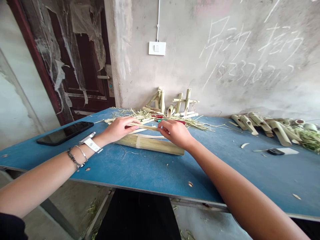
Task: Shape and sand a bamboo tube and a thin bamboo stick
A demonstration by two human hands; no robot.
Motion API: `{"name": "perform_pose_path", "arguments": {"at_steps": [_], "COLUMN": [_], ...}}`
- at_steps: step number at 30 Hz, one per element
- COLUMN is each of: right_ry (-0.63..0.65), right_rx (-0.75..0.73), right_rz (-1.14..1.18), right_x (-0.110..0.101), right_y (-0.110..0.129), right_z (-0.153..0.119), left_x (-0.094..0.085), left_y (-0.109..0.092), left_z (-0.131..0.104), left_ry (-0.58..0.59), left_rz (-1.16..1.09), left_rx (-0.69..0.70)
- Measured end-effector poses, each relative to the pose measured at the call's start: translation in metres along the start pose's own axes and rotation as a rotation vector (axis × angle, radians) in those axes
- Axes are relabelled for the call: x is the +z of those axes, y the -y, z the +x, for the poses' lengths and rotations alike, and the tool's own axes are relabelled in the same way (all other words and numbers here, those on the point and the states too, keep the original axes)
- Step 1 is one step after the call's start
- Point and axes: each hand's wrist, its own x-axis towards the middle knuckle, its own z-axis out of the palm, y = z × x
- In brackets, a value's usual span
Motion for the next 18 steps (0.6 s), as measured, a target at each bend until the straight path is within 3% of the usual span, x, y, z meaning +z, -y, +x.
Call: {"name": "perform_pose_path", "arguments": {"at_steps": [10, 18], "right_ry": [-0.084, -0.055], "right_rx": [-0.016, 0.055], "right_rz": [0.142, 0.353], "right_x": [-0.003, -0.008], "right_y": [0.013, 0.024], "right_z": [0.003, 0.005], "left_x": [-0.001, -0.002], "left_y": [-0.002, -0.005], "left_z": [0.0, 0.0], "left_ry": [-0.065, -0.041], "left_rz": [0.087, 0.218], "left_rx": [-0.017, 0.013]}}
